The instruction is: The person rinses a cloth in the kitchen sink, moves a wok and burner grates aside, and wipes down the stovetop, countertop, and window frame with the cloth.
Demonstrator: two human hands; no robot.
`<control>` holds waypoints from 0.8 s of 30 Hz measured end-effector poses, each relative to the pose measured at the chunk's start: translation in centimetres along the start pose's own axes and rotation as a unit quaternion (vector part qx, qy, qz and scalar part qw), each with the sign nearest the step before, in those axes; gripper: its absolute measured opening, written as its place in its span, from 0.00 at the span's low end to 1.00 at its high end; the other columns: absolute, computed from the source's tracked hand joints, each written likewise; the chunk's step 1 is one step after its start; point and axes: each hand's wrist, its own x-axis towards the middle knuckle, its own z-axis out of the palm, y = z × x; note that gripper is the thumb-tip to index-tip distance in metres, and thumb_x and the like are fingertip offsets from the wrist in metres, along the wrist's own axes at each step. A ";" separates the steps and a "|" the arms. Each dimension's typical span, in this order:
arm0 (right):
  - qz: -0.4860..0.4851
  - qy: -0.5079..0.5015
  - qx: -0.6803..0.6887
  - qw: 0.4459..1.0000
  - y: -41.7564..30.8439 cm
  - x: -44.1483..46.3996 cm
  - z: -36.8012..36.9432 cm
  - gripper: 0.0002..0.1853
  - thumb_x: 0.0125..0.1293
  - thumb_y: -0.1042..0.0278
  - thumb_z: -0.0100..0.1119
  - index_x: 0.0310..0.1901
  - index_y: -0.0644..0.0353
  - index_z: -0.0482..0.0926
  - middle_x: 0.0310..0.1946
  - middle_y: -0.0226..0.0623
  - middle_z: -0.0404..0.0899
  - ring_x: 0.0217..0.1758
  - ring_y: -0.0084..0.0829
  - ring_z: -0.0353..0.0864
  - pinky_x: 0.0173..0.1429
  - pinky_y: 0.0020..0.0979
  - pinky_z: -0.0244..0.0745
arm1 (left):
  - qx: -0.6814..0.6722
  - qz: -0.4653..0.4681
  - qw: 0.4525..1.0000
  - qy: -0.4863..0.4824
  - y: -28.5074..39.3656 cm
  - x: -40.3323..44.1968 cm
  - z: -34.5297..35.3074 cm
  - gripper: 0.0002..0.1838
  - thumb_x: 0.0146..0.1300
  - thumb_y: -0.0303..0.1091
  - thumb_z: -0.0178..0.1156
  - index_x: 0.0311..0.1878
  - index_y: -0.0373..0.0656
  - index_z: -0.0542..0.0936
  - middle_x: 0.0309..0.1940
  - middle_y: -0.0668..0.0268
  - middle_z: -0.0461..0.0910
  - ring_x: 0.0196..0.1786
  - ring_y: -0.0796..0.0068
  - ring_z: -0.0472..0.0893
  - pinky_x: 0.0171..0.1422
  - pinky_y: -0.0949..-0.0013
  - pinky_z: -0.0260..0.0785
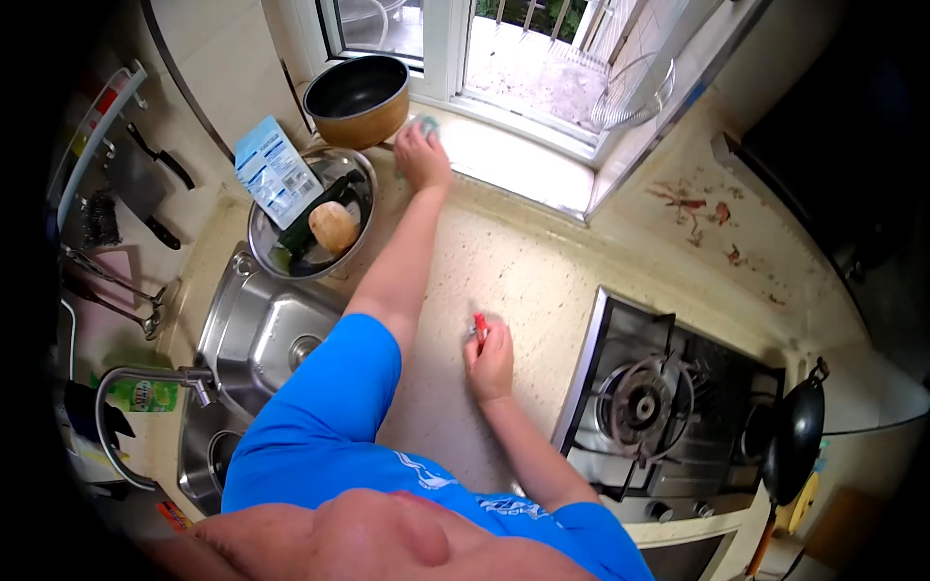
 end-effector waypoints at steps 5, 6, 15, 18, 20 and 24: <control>0.016 -0.015 -0.003 1.000 -0.1 0.5 0.2 0.09 0.55 0.77 0.53 0.39 0.65 0.70 0.31 0.47 0.68 0.35 0.46 0.69 0.41 0.40 0.68 | 0.182 0.077 0.964 -0.177 -0.9 -1.6 2.6 0.13 0.67 0.35 0.47 0.47 0.41 0.78 0.53 0.55 0.72 0.55 0.57 0.71 0.57 0.56 0.66; 0.025 -0.031 -0.015 0.999 -0.3 0.6 0.1 0.09 0.55 0.76 0.54 0.39 0.66 0.70 0.32 0.46 0.69 0.35 0.46 0.70 0.42 0.41 0.68 | 0.137 0.132 0.963 -0.189 -0.7 -3.3 2.2 0.11 0.66 0.32 0.48 0.45 0.42 0.78 0.51 0.55 0.73 0.55 0.57 0.71 0.55 0.56 0.67; 0.004 -0.023 -0.004 1.000 -0.1 0.5 0.5 0.09 0.54 0.78 0.55 0.38 0.66 0.71 0.32 0.47 0.70 0.35 0.45 0.71 0.41 0.39 0.69 | -0.192 0.081 0.954 -0.214 4.3 -1.2 2.7 0.11 0.64 0.25 0.50 0.44 0.34 0.80 0.36 0.50 0.80 0.42 0.55 0.79 0.51 0.59 0.73; 0.000 -0.026 -0.001 1.000 -0.3 0.8 0.3 0.09 0.54 0.79 0.55 0.39 0.66 0.71 0.32 0.46 0.71 0.35 0.45 0.71 0.41 0.39 0.69 | 0.084 -0.018 0.992 -0.098 1.2 3.1 5.9 0.17 0.64 0.31 0.52 0.54 0.35 0.72 0.59 0.51 0.69 0.61 0.53 0.67 0.65 0.54 0.60; 0.001 -0.032 -0.003 0.999 0.0 1.1 0.1 0.10 0.54 0.79 0.56 0.39 0.66 0.71 0.33 0.46 0.71 0.36 0.45 0.71 0.42 0.39 0.70 | 0.213 0.015 0.966 -0.146 -0.1 3.4 6.8 0.17 0.66 0.34 0.48 0.54 0.35 0.73 0.58 0.50 0.69 0.60 0.54 0.68 0.64 0.57 0.59; 0.007 -0.027 0.018 0.999 0.0 0.9 0.4 0.10 0.53 0.82 0.54 0.38 0.64 0.70 0.30 0.44 0.69 0.33 0.42 0.69 0.40 0.37 0.68 | 0.243 0.093 0.927 -0.270 2.8 0.7 8.4 0.15 0.66 0.34 0.47 0.51 0.38 0.76 0.53 0.54 0.73 0.58 0.59 0.70 0.61 0.60 0.61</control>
